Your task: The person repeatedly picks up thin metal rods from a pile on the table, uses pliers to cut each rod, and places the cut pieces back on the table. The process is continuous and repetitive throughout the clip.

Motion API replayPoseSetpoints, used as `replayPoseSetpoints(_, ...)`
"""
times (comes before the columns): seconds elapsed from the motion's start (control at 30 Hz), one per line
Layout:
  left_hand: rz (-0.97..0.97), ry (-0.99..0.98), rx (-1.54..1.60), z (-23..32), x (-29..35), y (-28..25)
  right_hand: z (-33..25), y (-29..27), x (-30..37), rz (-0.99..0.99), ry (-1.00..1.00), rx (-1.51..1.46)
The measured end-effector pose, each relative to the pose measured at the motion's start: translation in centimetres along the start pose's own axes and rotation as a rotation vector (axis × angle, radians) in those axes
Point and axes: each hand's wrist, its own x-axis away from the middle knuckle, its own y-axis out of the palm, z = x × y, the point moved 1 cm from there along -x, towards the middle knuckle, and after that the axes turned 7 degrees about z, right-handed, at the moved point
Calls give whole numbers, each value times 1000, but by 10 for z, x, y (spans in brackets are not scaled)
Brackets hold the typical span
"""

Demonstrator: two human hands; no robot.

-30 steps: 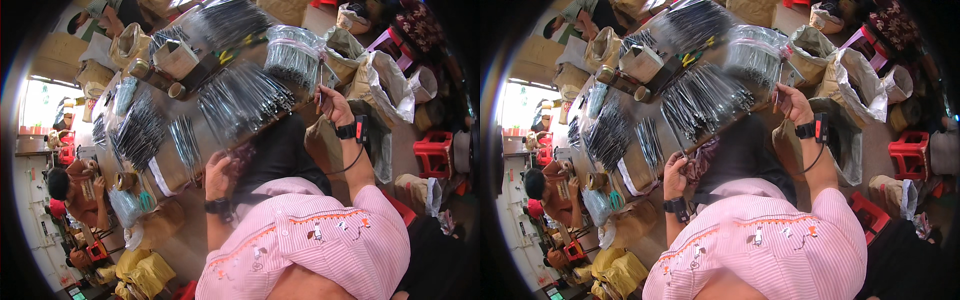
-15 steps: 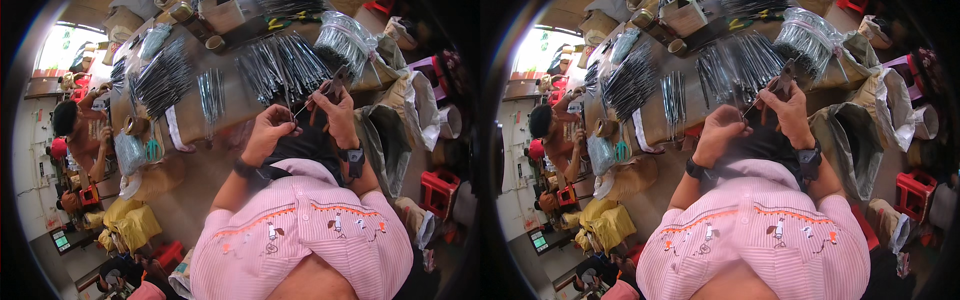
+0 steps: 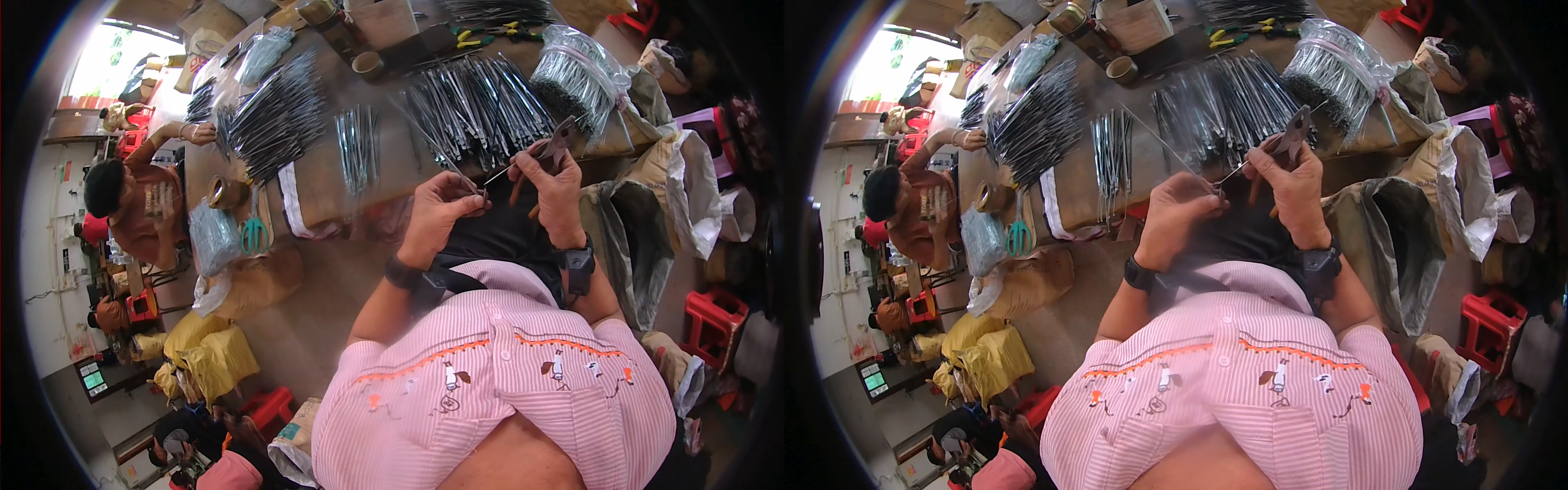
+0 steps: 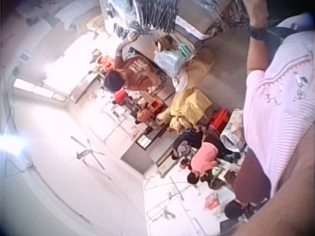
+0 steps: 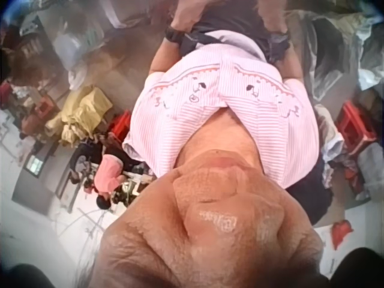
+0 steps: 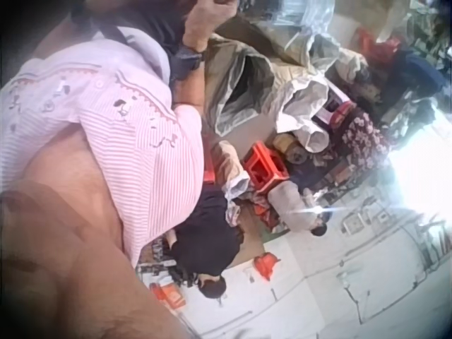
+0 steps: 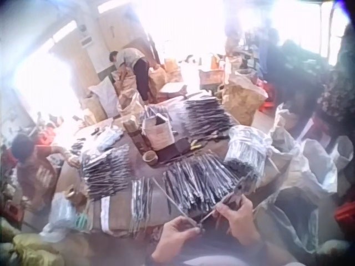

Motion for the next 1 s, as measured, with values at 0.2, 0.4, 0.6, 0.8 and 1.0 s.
replayPoseSetpoints(0.2,8,8,-5,7,2,2,4,10,11,-79,83,95)
replayPoseSetpoints(0.4,36,-43,-48,2,6,-5,1,13,11,-6,25,99)
replayPoseSetpoints(0.6,-46,-88,-37,0,13,-8,4,-4,-7,-8,62,61)
replayPoseSetpoints(0.8,-189,-245,-206,3,14,-5,13,-8,-7,-170,320,38)
replayPoseSetpoints(1.0,-191,-202,-149,11,19,-7,17,1,-8,-172,349,50)
